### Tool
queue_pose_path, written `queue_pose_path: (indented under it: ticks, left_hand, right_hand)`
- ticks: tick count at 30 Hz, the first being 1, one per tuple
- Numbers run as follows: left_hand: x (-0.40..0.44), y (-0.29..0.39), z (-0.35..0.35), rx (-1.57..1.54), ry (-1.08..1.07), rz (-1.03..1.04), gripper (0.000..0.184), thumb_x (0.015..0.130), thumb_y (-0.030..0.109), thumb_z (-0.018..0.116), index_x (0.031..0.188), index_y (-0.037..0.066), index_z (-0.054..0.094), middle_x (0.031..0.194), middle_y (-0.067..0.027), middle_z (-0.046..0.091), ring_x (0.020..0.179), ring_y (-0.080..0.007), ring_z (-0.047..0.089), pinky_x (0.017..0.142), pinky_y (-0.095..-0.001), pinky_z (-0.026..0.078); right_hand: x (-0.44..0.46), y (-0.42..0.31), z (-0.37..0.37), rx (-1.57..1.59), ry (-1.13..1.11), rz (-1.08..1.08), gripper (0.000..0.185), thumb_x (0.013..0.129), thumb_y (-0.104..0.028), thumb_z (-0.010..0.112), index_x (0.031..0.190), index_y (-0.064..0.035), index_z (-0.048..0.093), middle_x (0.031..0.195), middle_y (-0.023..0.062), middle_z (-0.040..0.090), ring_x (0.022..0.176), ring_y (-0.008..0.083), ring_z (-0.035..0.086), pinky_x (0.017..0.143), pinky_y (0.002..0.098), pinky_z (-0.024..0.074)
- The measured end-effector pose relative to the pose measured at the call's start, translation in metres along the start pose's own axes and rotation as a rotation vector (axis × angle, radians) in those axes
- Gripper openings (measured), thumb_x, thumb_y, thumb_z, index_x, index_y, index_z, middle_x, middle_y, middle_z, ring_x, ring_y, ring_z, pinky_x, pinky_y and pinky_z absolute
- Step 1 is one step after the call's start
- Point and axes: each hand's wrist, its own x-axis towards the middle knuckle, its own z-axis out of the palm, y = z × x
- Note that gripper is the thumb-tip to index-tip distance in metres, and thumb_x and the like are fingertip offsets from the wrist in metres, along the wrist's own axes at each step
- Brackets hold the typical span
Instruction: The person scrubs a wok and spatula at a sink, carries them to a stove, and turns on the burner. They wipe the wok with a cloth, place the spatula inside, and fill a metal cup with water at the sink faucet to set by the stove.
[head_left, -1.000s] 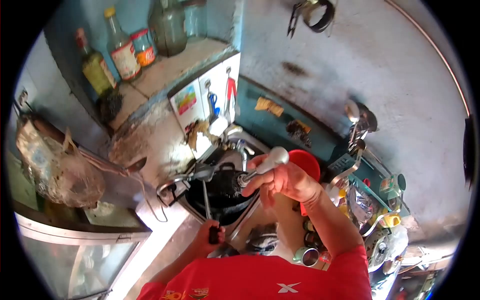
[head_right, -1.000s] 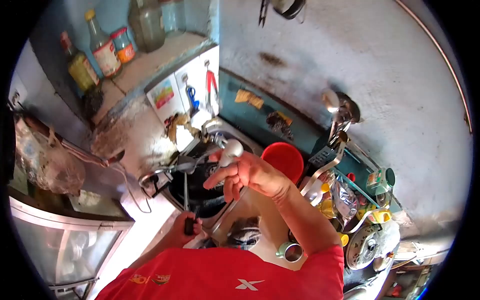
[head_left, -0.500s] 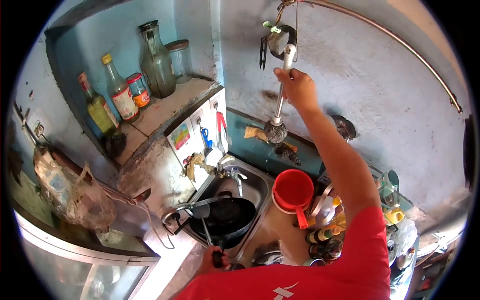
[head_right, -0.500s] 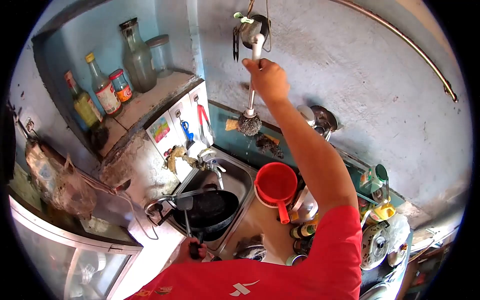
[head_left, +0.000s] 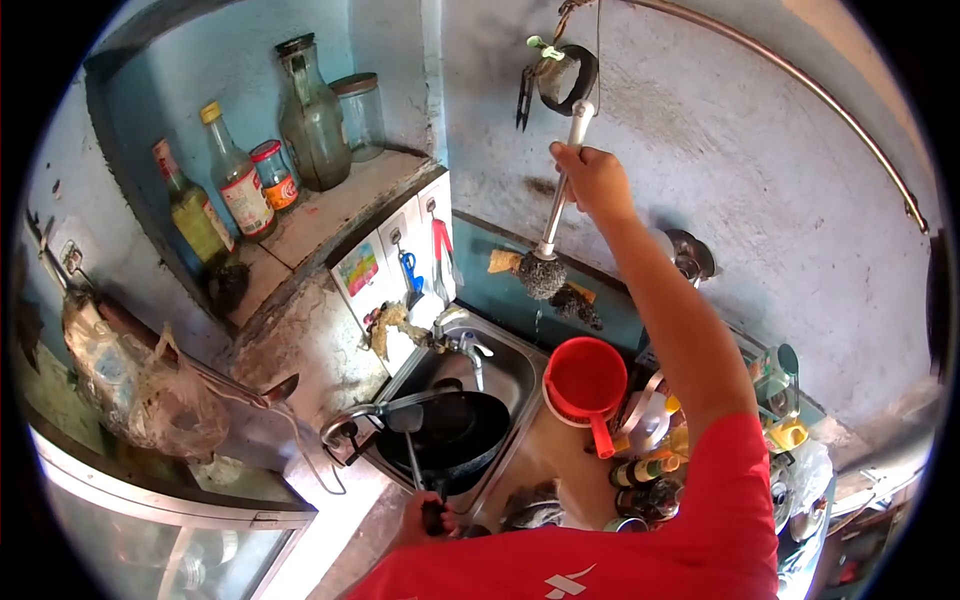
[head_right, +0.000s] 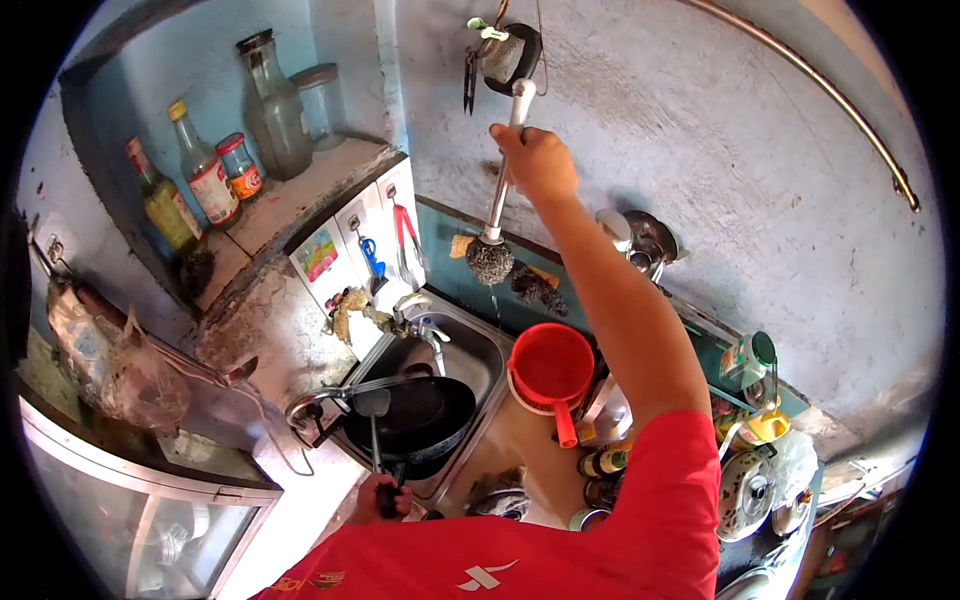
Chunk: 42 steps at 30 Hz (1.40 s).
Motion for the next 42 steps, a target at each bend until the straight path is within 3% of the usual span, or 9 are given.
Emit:
queue_pose_path:
  ticks: [4,13,23,25,32,34,37,38,42]
  left_hand:
    - [0.009,0.004,-0.008,-0.007,-0.01,-0.038,0.019,0.071,0.02,0.06,0.075,0.005,0.048,0.071,-0.0097,0.049,0.058,-0.0176,0.046,0.055,-0.0301,0.043]
    - [0.016,0.001,-0.017,0.004,-0.035,-0.007,0.019,0.071,0.021,0.061,0.076,0.007,0.048,0.076,-0.0102,0.052,0.06,-0.0177,0.049,0.054,-0.0304,0.043]
    - [0.029,0.004,-0.032,-0.019,-0.051,-0.064,0.018,0.072,0.02,0.06,0.077,0.007,0.048,0.077,-0.0107,0.053,0.061,-0.0183,0.049,0.053,-0.0306,0.044]
    - [0.028,0.005,-0.032,-0.036,-0.073,-0.069,0.018,0.072,0.02,0.06,0.077,0.006,0.049,0.077,-0.0111,0.053,0.061,-0.0184,0.049,0.053,-0.0305,0.044]
    - [0.008,0.0,-0.013,-0.04,-0.04,-0.074,0.017,0.072,0.019,0.06,0.076,0.006,0.05,0.075,-0.0113,0.053,0.061,-0.019,0.049,0.052,-0.03,0.044]
    - [0.018,-0.001,-0.022,-0.025,-0.046,-0.003,0.017,0.072,0.021,0.06,0.075,0.006,0.051,0.073,-0.0107,0.053,0.06,-0.0189,0.05,0.05,-0.0288,0.044]
    - [0.047,-0.003,-0.055,0.095,-0.31,0.031,0.018,0.072,0.023,0.06,0.073,0.007,0.051,0.07,-0.0096,0.053,0.057,-0.0189,0.05,0.047,-0.0284,0.044]
    - [0.041,-0.004,-0.044,0.041,-0.139,0.067,0.02,0.073,0.026,0.059,0.071,0.008,0.051,0.066,-0.0089,0.052,0.054,-0.0188,0.05,0.045,-0.0285,0.043]
    - [0.022,-0.002,-0.028,0.018,-0.191,0.075,0.019,0.073,0.024,0.061,0.07,0.008,0.051,0.07,-0.0097,0.054,0.053,-0.0172,0.049,0.043,-0.0272,0.041]
  right_hand:
    - [0.009,0.019,-0.002,0.235,-0.053,0.032,0.045,0.082,-0.047,0.059,0.071,-0.0042,0.062,0.049,0.0037,0.053,0.041,0.0108,0.051,0.042,0.0256,0.0392]
    - [-0.008,0.014,0.007,0.076,0.081,-0.157,0.046,0.082,-0.051,0.058,0.069,-0.0071,0.064,0.049,0.003,0.053,0.045,0.013,0.053,0.045,0.0276,0.0406]
    - [0.008,0.008,-0.003,0.256,-0.056,-0.031,0.047,0.082,-0.047,0.061,0.069,-0.0016,0.063,0.047,0.0044,0.051,0.042,0.0132,0.051,0.044,0.0272,0.04]
    - [0.007,0.007,-0.003,0.251,-0.046,-0.05,0.043,0.085,-0.043,0.06,0.073,-0.0027,0.06,0.047,0.0003,0.043,0.037,0.0076,0.035,0.036,0.0241,0.0259]
    - [0.012,0.006,-0.013,0.191,-0.122,-0.028,0.044,0.085,-0.044,0.061,0.074,-0.0022,0.06,0.046,0.0,0.042,0.037,0.0076,0.035,0.036,0.0236,0.0253]
    - [0.018,0.015,-0.012,0.241,-0.183,0.103,0.045,0.084,-0.046,0.059,0.076,-0.0025,0.065,0.05,0.0028,0.052,0.04,0.0113,0.047,0.039,0.0269,0.0359]
    - [0.022,0.028,-0.005,0.041,-0.169,-0.049,0.042,0.083,-0.046,0.06,0.081,-0.0055,0.067,0.049,0.0001,0.049,0.039,0.0098,0.043,0.037,0.0272,0.0329]
    - [0.02,0.024,-0.002,0.139,-0.176,0.125,0.042,0.084,-0.052,0.057,0.084,-0.0102,0.066,0.047,-0.001,0.043,0.037,0.0082,0.036,0.035,0.0259,0.0267]
    - [0.0,0.039,0.002,0.317,-0.152,0.103,0.033,0.086,-0.041,0.056,0.081,-0.0094,0.063,0.052,-0.0001,0.045,0.042,0.0066,0.04,0.038,0.0218,0.0296]
